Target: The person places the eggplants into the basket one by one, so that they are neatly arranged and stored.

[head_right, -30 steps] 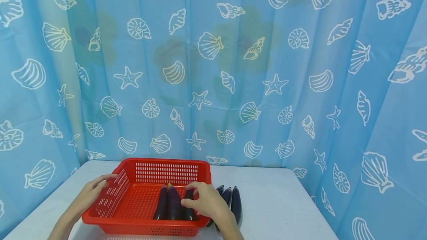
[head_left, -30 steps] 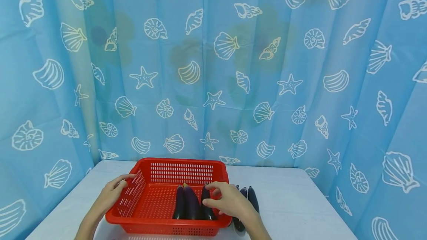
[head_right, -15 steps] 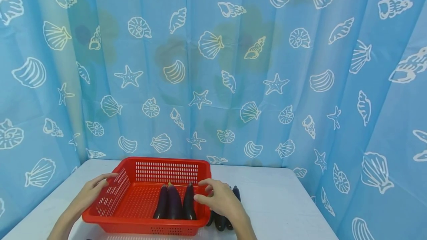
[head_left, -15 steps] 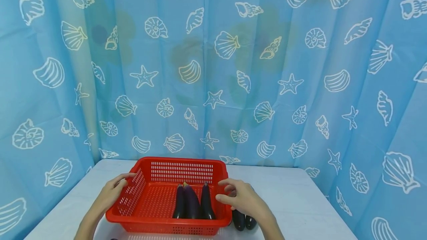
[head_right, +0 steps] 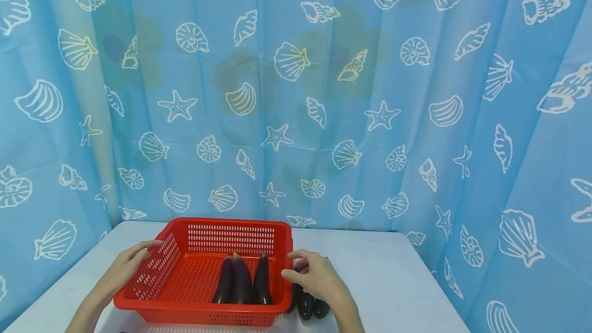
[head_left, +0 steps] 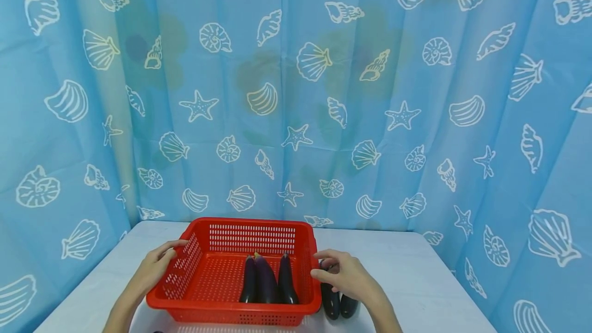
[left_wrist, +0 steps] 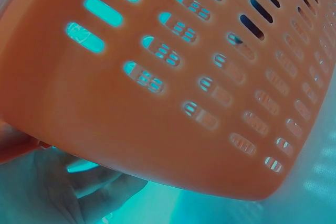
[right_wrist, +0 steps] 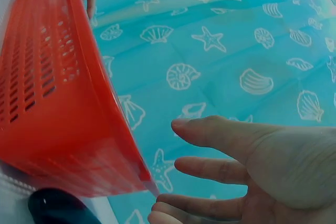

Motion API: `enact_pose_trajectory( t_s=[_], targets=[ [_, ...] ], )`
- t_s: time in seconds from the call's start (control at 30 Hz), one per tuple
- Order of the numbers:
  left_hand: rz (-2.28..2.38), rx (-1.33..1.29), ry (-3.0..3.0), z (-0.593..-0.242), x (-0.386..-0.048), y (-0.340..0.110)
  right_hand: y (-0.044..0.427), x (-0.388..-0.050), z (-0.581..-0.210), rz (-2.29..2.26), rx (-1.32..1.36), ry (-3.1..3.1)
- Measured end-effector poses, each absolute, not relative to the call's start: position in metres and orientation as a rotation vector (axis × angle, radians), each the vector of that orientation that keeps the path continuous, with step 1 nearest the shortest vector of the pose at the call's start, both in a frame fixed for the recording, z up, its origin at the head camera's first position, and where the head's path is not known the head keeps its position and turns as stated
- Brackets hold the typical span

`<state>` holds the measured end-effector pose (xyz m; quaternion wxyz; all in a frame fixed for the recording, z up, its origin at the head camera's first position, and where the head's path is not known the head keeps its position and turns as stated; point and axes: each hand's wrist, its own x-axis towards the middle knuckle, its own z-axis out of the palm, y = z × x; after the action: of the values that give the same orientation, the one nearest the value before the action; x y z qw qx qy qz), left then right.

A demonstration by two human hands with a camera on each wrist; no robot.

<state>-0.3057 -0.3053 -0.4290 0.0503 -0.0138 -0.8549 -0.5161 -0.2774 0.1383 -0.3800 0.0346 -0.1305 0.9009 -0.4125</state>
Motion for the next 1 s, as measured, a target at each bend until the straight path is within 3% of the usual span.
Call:
enact_pose_trajectory(
  t_s=[0.6,1.0],
  targets=[
    [-1.595,-0.065,-2.63,-0.428,-0.308,-0.309,0.176,-0.294,-0.395,-1.098,-0.118,2.871],
    [-1.597,0.047,-2.626,-0.427,-0.311,-0.309,0.187,-0.304,-0.409,-0.944,-0.063,2.89]
  ],
)
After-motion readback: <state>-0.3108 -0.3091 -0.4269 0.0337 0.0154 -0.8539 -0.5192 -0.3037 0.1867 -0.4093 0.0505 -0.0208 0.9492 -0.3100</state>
